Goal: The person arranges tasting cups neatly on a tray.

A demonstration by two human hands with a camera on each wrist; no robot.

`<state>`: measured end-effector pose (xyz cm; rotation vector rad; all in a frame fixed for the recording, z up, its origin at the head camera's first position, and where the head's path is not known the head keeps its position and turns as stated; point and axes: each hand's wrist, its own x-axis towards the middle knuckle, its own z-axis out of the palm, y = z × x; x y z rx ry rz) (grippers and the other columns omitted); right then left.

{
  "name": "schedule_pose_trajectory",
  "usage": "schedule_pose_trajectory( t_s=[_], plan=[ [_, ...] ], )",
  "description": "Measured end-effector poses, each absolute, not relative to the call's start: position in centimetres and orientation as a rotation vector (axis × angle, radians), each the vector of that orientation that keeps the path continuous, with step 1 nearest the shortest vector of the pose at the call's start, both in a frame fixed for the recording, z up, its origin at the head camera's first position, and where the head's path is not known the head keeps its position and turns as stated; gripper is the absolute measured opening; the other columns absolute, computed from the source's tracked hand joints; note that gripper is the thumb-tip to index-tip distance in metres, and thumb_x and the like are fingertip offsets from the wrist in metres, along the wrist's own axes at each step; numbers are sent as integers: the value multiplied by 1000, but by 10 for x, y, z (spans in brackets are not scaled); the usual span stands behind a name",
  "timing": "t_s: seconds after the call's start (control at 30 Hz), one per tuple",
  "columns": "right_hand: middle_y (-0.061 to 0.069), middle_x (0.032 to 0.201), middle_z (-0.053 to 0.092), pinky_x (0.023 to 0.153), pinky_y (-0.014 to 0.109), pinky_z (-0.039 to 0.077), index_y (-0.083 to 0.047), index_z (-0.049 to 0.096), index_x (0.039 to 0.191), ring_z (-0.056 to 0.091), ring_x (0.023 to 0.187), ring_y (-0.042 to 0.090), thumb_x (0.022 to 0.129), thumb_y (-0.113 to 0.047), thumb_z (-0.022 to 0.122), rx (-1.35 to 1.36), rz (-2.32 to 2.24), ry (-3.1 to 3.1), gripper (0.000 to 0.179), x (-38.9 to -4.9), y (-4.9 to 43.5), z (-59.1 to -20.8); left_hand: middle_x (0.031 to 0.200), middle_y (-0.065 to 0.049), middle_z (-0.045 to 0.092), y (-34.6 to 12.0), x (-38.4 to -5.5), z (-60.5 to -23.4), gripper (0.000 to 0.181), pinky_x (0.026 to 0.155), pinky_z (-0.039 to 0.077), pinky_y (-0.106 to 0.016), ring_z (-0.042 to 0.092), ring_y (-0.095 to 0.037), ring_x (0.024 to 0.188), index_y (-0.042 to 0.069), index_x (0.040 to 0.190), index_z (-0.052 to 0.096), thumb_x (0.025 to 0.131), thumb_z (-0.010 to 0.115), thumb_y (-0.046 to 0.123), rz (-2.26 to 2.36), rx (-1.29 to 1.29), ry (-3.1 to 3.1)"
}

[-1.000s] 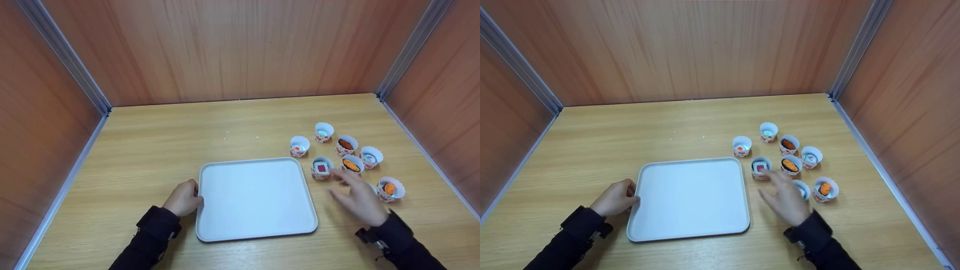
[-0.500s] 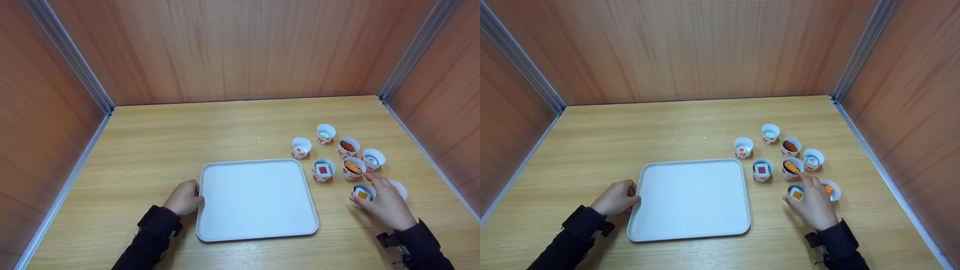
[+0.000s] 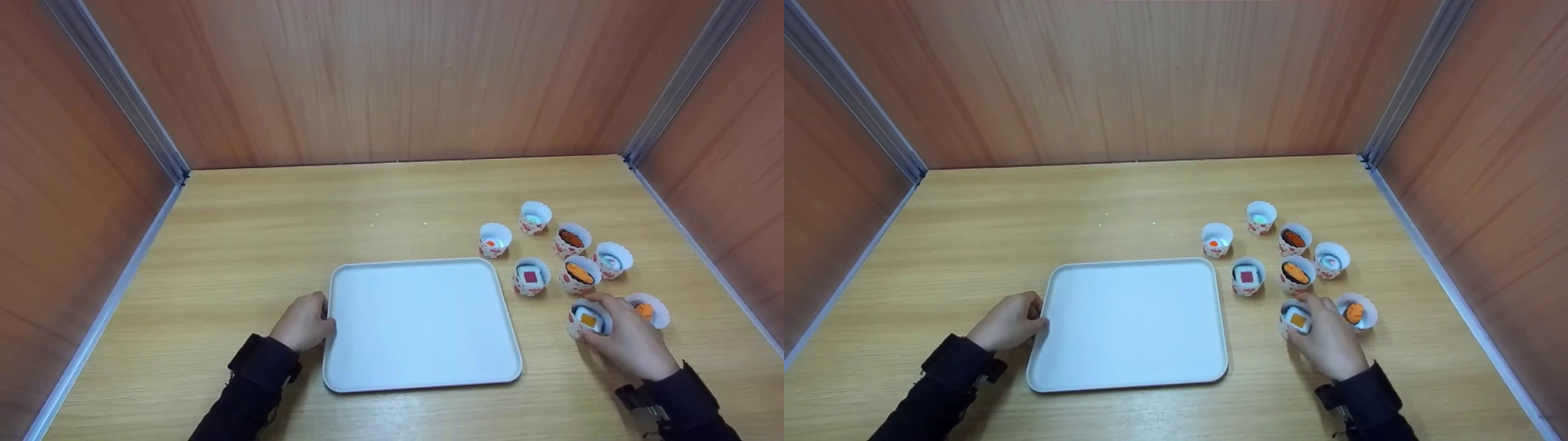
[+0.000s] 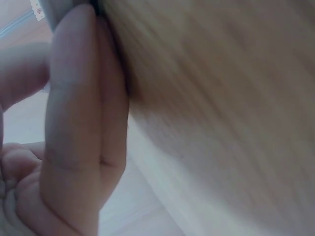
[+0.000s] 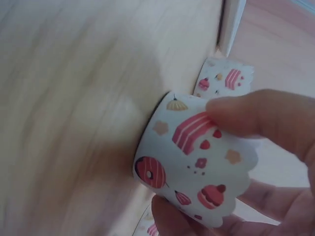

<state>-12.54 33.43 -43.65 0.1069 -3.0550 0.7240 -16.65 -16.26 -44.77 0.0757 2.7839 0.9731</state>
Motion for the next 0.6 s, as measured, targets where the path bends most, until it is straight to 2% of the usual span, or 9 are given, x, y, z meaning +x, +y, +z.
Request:
schedule_pose_trajectory(
  t_s=[0.17,0.37,0.6],
  plan=[
    [28,129,55,93,58,44,3,50,132,53,118,43,82,-18,74,136,796,-3087,59,-130,322,-427,66,-4,51,-162,-166,-449,10,46,39,-26,49,-16,54,4,76,51,79,60,-1,957,71,2793],
    [22,131,57,97,57,44,-1,51,132,53,121,39,83,-19,75,264,910,-3053,58,-136,302,-407,65,-3,50,-161,-166,-450,11,46,38,-25,48,-16,54,4,75,51,79,60,0,942,78,2802],
    [11,124,61,88,42,50,-7,54,129,59,106,24,82,-19,78,538,1030,-2955,54,-161,252,-390,66,-4,50,-162,-165,-448,11,47,38,-25,48,-17,55,4,76,51,79,61,-1,944,58,2797]
  ],
)
